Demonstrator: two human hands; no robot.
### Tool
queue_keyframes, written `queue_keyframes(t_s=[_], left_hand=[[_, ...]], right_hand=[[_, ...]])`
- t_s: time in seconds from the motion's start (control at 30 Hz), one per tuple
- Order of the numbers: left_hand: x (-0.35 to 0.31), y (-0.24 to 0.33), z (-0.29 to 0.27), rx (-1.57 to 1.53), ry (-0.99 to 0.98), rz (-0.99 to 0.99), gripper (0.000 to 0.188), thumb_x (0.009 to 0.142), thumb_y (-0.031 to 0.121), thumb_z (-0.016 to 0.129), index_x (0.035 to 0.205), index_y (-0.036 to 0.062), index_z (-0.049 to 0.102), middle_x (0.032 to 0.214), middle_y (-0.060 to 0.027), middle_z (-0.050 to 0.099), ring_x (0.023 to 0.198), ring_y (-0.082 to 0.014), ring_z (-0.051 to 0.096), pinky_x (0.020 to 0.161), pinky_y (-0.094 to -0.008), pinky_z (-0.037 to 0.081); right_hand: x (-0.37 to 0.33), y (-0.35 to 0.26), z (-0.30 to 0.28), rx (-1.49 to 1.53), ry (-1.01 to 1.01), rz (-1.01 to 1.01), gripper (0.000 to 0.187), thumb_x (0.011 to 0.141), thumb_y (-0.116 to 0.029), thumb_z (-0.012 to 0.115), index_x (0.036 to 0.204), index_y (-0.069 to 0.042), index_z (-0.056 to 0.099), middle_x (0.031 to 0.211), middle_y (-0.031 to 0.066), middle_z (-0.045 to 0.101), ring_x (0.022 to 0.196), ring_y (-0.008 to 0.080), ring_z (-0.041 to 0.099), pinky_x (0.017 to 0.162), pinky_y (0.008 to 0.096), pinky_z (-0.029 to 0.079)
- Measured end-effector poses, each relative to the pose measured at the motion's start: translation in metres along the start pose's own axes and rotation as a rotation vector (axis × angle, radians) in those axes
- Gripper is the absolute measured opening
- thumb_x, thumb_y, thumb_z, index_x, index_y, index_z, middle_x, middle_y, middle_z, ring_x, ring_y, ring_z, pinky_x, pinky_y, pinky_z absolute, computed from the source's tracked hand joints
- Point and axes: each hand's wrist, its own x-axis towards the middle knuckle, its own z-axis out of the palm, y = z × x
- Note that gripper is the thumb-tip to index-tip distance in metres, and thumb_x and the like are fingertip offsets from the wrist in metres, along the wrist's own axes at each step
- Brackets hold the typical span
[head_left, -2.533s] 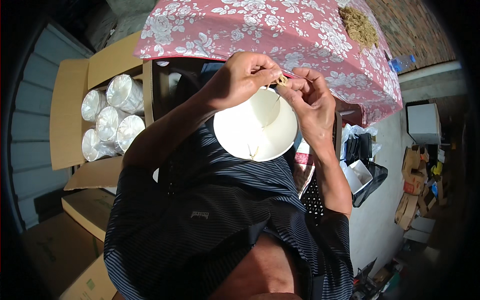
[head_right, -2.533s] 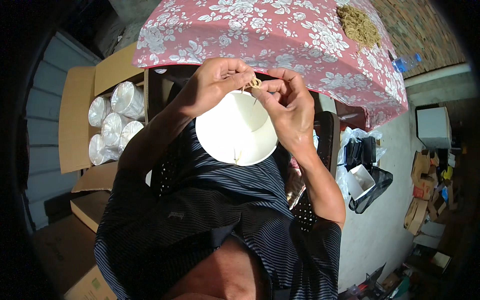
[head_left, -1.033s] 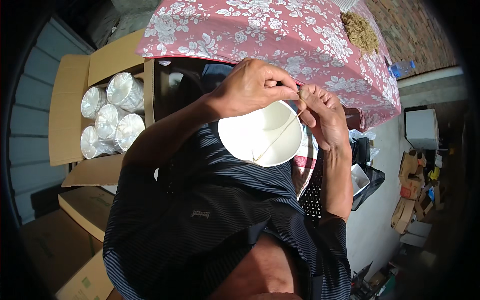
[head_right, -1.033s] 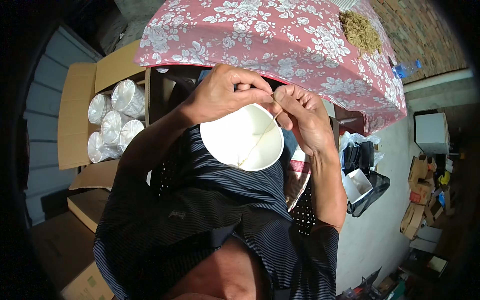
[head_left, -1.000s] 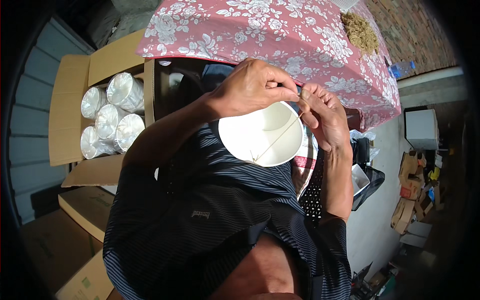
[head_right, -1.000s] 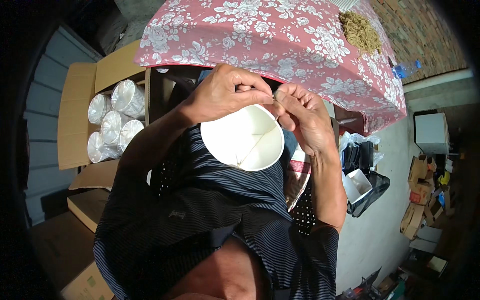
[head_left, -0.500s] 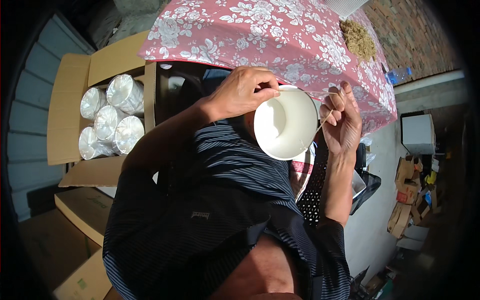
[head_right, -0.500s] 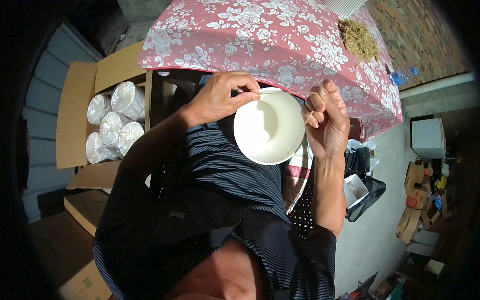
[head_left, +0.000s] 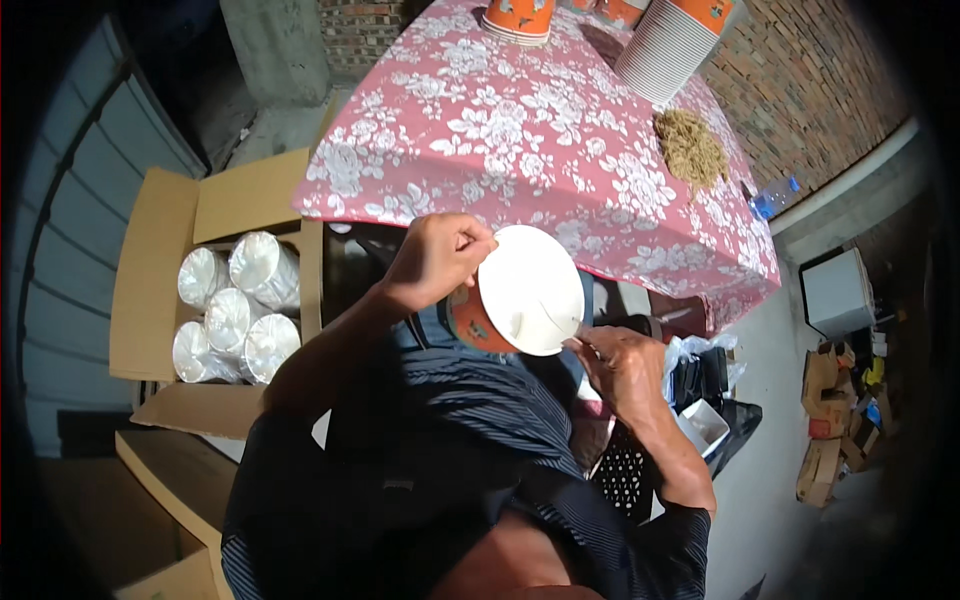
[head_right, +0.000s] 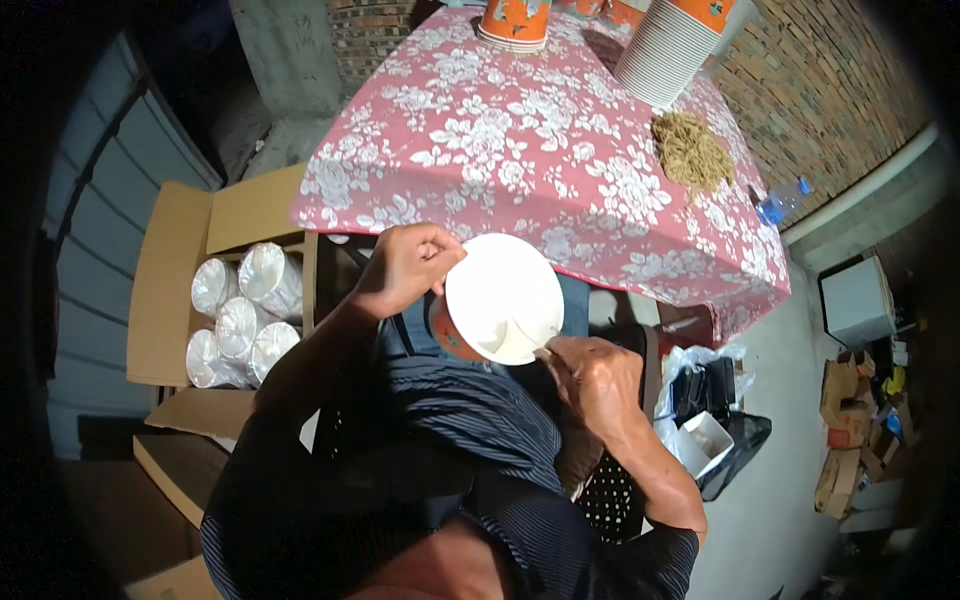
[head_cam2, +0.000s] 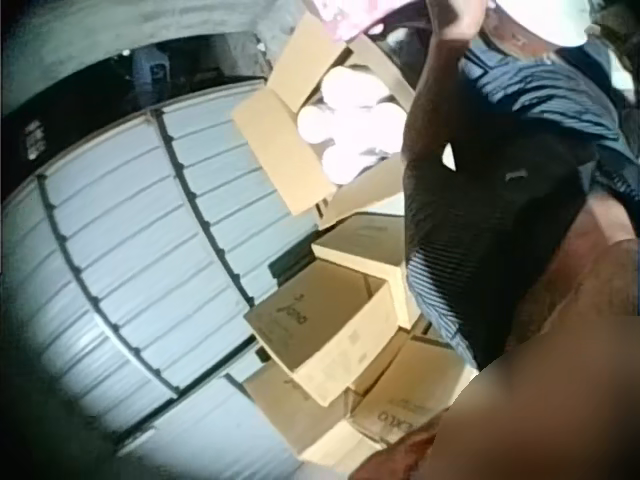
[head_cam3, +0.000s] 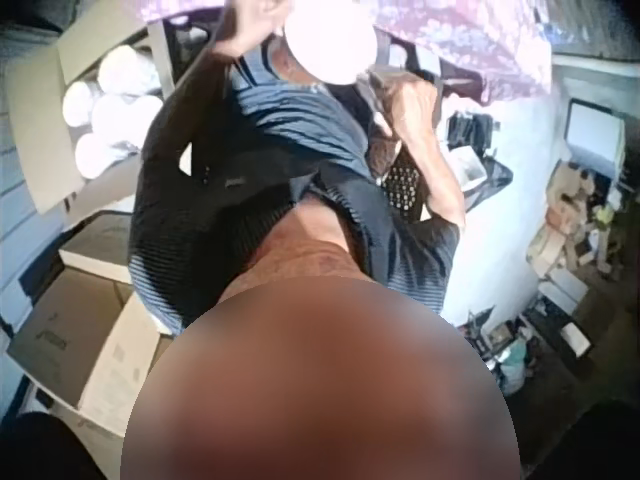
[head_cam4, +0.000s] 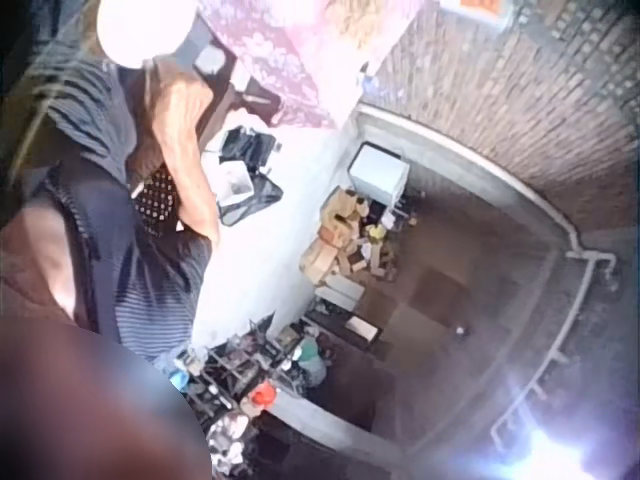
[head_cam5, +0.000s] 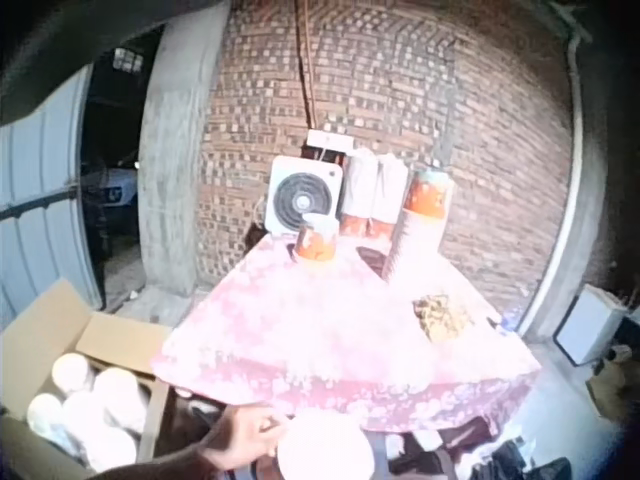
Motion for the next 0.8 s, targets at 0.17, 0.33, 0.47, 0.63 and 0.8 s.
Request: queue_keyframes(t_s=[0.17,0.33,0.47,0.63,0.8], left_hand=[[-0.004,0.021,-0.051,-0.051,0.089,0.307,0.007,0.093,0.003,0.07,0.096,-0.0037,0.071,0.078,-0.0064,0.071,0.066,-0.0104,0.067,0.06,-0.0253,0.053],[0.015,0.082,-0.091,-0.297,0.251,-0.033,0.013,0.095,0.008,0.07,0.103,-0.0025,0.07,0.087,-0.0065,0.072,0.077,-0.0116,0.068,0.072,-0.0251,0.054],[0.066,0.107,-0.124,-0.369,0.245,0.012,0.023,0.093,0.016,0.075,0.102,-0.0037,0.068,0.085,-0.0054,0.069,0.075,-0.0107,0.068,0.074,-0.0236,0.057],[0.143,0.119,-0.14,-0.44,0.231,0.056,0.023,0.097,0.018,0.073,0.104,-0.0035,0.068,0.089,-0.0055,0.069,0.079,-0.0111,0.068,0.077,-0.0238,0.058],[0.238,0.12,-0.161,-0.086,0.361,0.304,0.021,0.098,0.017,0.071,0.107,-0.0019,0.071,0.089,-0.0036,0.07,0.079,-0.0083,0.065,0.073,-0.0235,0.054]], right_hand=[[0.064,-0.007,-0.015,0.33,0.02,-0.196,0.014,0.086,-0.008,0.079,0.097,0.0,0.076,0.073,0.0156,0.068,0.061,0.0335,0.066,0.058,0.0382,0.052],[0.118,-0.015,-0.026,0.244,0.054,-0.265,0.064,0.081,-0.03,0.086,0.131,0.004,0.063,0.074,0.0114,0.065,0.063,0.0261,0.059,0.059,0.0374,0.048],[0.179,-0.008,-0.015,0.016,0.103,-0.33,0.095,0.072,-0.042,0.091,0.143,0.006,0.051,0.086,0.0126,0.061,0.077,0.0296,0.058,0.069,0.0407,0.047],[0.262,0.027,0.016,0.252,0.295,-0.261,0.025,0.087,-0.018,0.081,0.098,0.0,0.068,0.082,0.0172,0.067,0.069,0.032,0.066,0.062,0.0395,0.052],[0.366,0.077,0.007,0.566,0.17,0.047,0.032,0.101,-0.026,0.066,0.087,0.003,0.067,0.066,0.0062,0.058,0.063,0.0073,0.051,0.056,0.0311,0.043]])
